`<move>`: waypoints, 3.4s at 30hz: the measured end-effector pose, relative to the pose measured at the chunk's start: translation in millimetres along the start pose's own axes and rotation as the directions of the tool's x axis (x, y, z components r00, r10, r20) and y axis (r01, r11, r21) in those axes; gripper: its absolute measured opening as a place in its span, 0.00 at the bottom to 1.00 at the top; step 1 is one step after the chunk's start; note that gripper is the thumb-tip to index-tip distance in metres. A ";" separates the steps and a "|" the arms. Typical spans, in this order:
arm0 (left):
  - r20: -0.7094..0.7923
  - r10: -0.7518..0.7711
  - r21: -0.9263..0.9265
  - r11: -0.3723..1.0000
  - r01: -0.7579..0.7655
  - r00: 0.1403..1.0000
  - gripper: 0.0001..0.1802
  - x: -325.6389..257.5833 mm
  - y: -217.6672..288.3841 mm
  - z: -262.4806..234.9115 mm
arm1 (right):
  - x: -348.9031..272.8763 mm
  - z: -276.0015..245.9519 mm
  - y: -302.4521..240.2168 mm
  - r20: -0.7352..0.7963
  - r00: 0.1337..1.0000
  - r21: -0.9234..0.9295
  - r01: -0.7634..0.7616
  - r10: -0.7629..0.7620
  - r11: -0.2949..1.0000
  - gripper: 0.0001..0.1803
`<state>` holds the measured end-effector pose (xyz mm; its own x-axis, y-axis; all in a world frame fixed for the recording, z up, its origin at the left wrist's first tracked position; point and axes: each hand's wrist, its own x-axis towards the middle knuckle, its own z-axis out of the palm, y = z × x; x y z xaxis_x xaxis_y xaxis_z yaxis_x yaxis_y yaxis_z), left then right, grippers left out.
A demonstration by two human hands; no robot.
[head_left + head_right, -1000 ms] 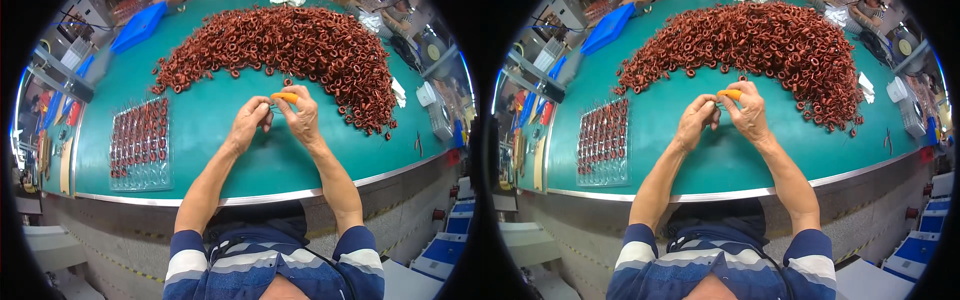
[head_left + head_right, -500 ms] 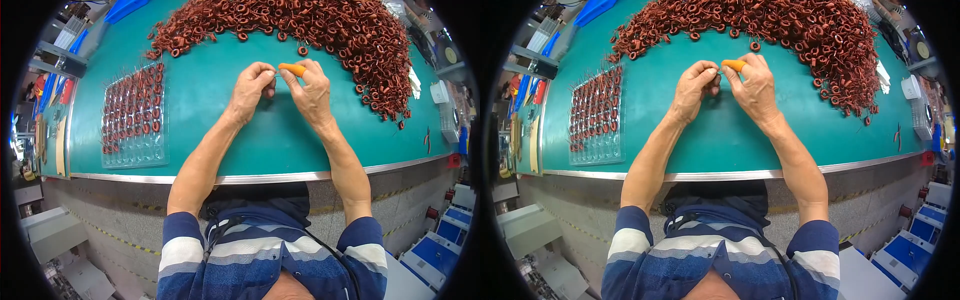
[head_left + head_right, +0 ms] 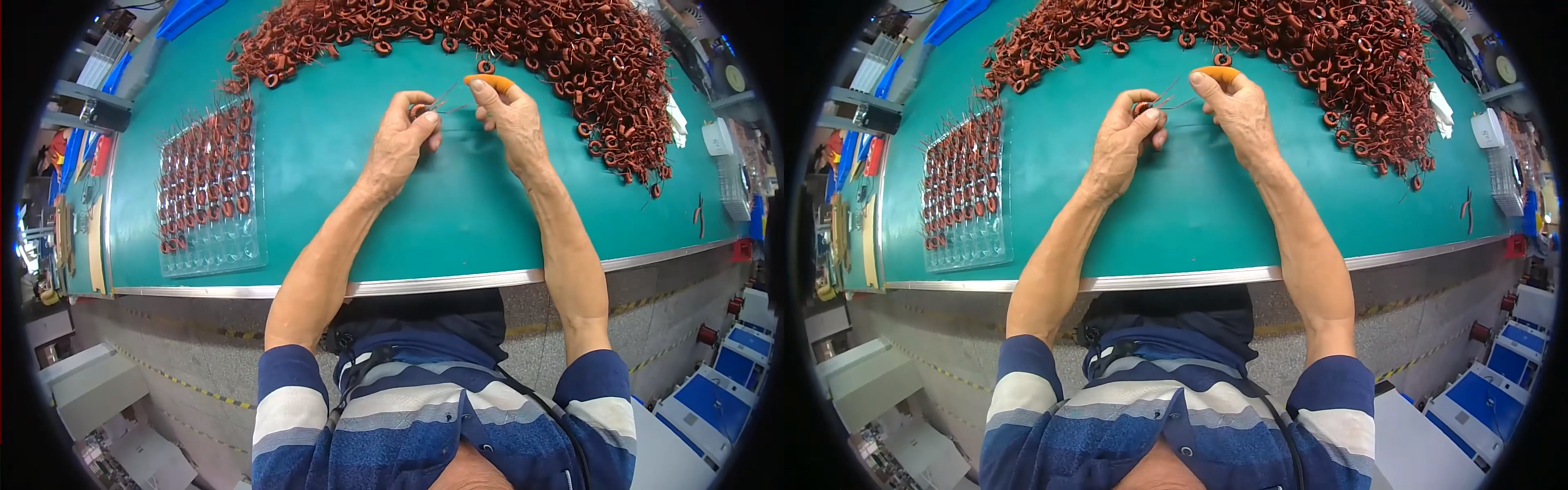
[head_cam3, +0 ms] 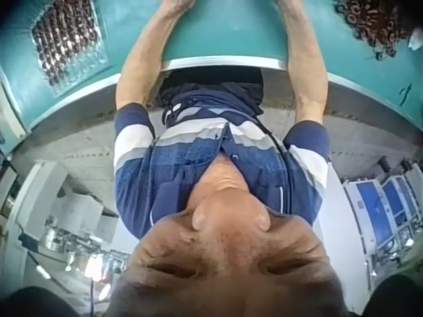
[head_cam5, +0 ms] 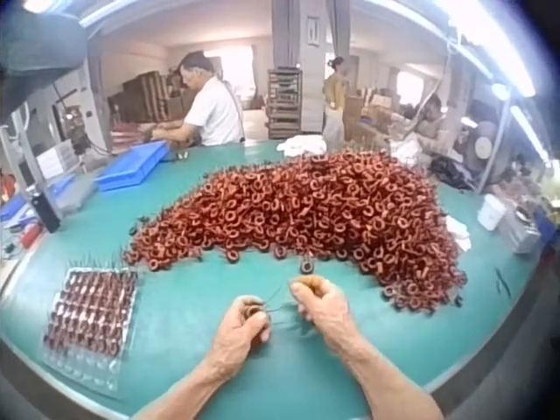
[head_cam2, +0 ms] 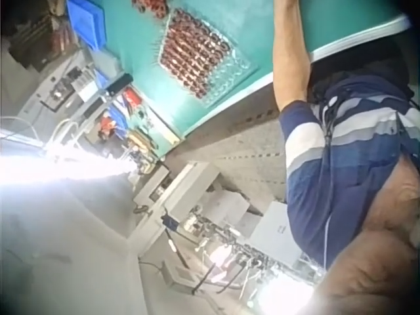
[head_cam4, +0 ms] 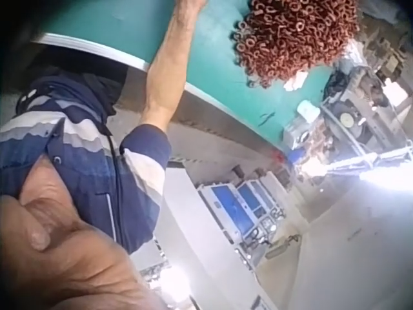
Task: Manually assembling copper-wire inductors into a plastic sorting tray and trimming excess wires.
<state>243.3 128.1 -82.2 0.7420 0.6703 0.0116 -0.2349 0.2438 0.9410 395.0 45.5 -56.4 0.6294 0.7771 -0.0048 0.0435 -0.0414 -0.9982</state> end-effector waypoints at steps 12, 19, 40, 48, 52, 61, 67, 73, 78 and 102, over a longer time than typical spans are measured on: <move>-0.021 0.119 0.358 0.928 -0.104 0.993 0.11 -1.5 9.4 1.0 | -12.4 11.4 -3.0 0.112 0.983 -0.102 0.157 -0.145 0.982 0.18; 0.054 0.033 0.219 0.975 -0.044 0.998 0.13 -1.1 -0.3 -0.8 | -1.2 -0.1 8.2 0.157 0.982 -0.039 -0.103 0.108 0.994 0.16; 0.055 -0.091 0.137 0.987 0.083 0.994 0.15 -6.6 3.0 2.6 | -5.3 3.2 7.3 0.216 0.976 0.121 -0.038 0.011 0.992 0.11; 0.082 -0.053 0.351 0.936 0.021 0.995 0.12 -18.6 17.0 13.2 | -12.3 1.4 2.2 0.203 0.973 0.141 0.082 -0.110 0.987 0.13; 0.042 0.003 0.272 0.962 -0.014 0.999 0.12 -10.7 18.2 8.2 | -6.3 12.3 0.2 0.143 0.987 0.256 0.040 -0.079 0.966 0.14; 0.026 0.054 0.141 0.988 -0.057 0.998 0.11 -18.1 9.8 12.4 | -21.3 17.8 3.4 0.108 0.980 0.032 0.164 -0.167 0.986 0.10; 0.031 0.032 0.057 0.998 -0.034 0.999 0.10 -15.1 9.0 19.8 | -15.8 15.8 5.7 0.093 0.986 0.170 0.119 -0.137 0.978 0.09; -0.025 0.065 0.039 0.997 -0.064 0.998 0.08 -8.4 12.1 11.8 | -11.7 25.3 -0.5 0.091 0.983 0.115 0.147 -0.158 0.982 0.12; 0.003 0.010 0.082 0.997 -0.010 1.000 0.08 -6.7 8.8 12.2 | -8.7 16.1 6.7 0.111 0.987 0.244 0.090 -0.120 0.966 0.11; 0.397 0.129 0.730 0.556 -0.398 0.909 0.13 -4.8 29.3 -12.9 | 2.5 -9.6 5.2 0.446 0.845 0.118 -0.381 0.294 0.917 0.12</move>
<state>224.7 141.1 -59.1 0.8934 0.3621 0.2661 0.0324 -0.6425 0.7656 404.3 41.2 -61.0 0.1984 0.9249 -0.3244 -0.2919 -0.2602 -0.9204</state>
